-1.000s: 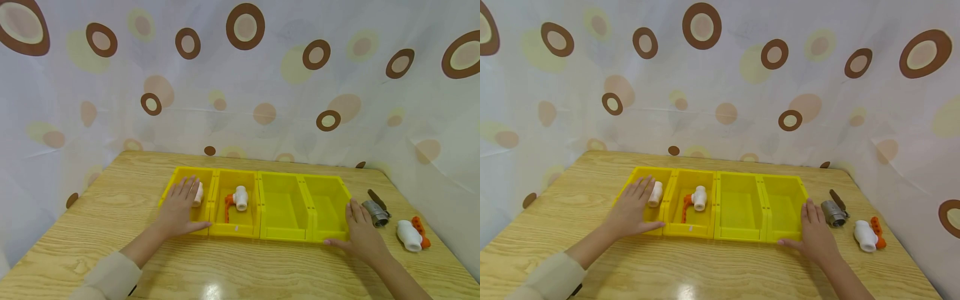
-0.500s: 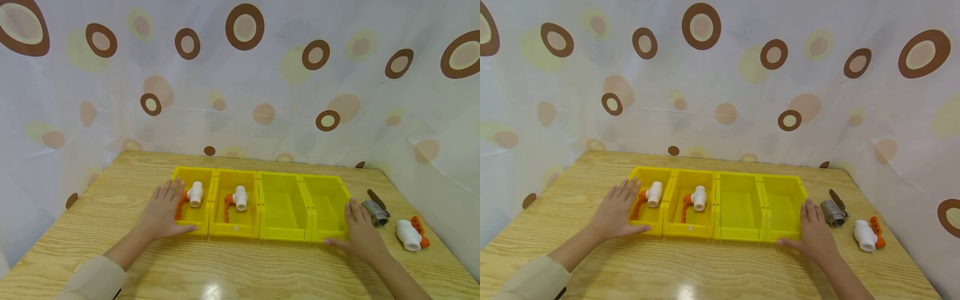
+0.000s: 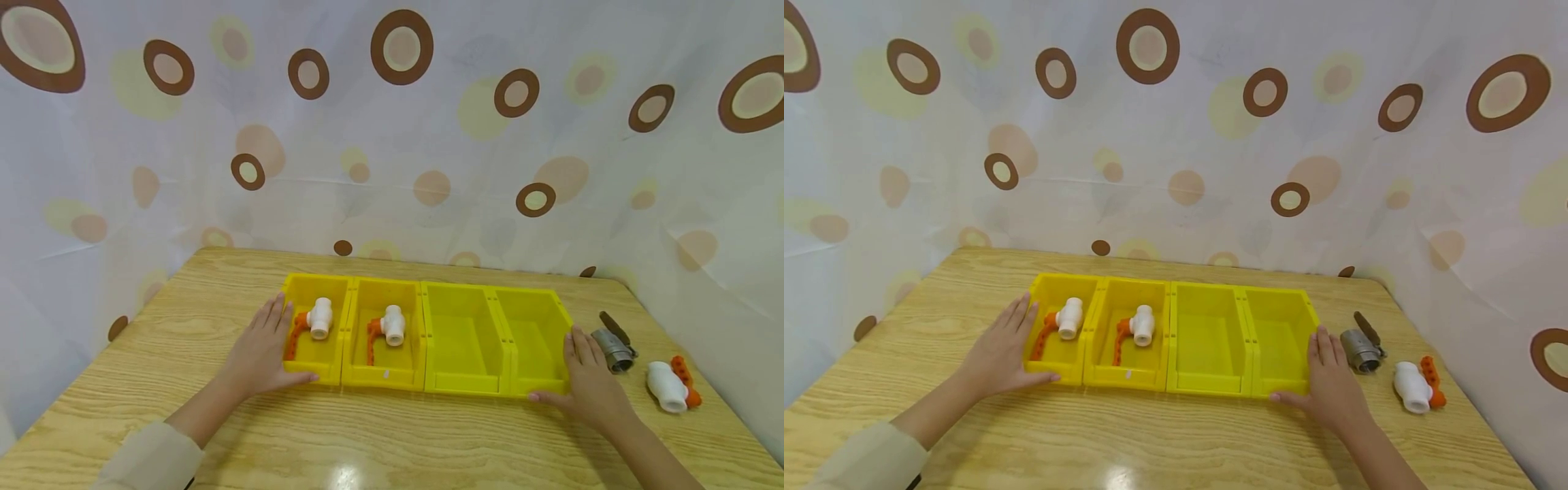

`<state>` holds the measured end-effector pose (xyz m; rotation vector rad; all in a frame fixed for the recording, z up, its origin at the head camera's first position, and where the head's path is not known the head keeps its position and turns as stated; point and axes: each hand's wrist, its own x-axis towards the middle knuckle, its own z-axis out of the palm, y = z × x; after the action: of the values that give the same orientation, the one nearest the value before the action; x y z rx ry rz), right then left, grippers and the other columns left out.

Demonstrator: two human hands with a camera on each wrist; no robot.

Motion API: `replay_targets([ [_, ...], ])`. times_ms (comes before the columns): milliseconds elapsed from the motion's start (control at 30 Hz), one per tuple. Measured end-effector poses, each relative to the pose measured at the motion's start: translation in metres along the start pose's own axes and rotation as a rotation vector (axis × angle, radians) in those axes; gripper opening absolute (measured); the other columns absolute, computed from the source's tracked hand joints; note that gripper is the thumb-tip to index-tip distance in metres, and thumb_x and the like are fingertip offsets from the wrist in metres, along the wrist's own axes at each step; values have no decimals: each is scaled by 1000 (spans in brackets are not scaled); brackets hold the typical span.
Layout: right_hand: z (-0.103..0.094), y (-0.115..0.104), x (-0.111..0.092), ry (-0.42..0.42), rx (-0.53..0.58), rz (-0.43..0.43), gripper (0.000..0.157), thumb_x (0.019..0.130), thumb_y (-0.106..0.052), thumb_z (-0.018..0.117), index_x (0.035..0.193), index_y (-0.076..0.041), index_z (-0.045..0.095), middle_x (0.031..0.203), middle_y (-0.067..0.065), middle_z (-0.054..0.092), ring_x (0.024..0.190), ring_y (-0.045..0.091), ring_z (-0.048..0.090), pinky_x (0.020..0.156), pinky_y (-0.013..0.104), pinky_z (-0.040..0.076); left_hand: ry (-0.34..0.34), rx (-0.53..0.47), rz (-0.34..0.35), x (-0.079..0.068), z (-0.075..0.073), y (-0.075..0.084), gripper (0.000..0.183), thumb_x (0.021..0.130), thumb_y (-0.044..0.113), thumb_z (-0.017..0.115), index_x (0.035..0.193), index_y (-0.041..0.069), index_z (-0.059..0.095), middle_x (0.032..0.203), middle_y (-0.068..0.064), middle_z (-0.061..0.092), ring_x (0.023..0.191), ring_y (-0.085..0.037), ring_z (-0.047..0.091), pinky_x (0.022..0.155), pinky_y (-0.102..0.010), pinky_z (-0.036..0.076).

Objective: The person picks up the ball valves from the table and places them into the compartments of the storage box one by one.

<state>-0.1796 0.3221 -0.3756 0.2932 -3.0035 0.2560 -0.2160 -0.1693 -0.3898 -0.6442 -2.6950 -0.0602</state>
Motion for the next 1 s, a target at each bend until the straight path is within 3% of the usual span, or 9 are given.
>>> replay_targets([
  [400,0,0,1,-2,29,-5,121,70,-61,67,139,20,11,148,37,2,137,53,1,100,69,24,-40,-88,-80,-3,-1,3,117,67,72,62,138,-14,27,146,-36,20,135,-47,26,107,-50,34],
  [633,0,2,2,4,36,-12,121,70,-60,67,139,21,10,148,38,2,136,53,0,101,68,22,-41,-123,-107,-3,0,6,118,65,69,65,139,-14,26,146,-36,19,133,-48,28,95,-51,45],
  [1000,2,4,3,23,33,-31,120,70,-60,68,138,21,11,147,39,3,136,53,2,101,68,22,-21,-82,-64,-4,2,4,118,67,74,59,137,-16,29,144,-37,24,133,-49,27,106,-52,35],
])
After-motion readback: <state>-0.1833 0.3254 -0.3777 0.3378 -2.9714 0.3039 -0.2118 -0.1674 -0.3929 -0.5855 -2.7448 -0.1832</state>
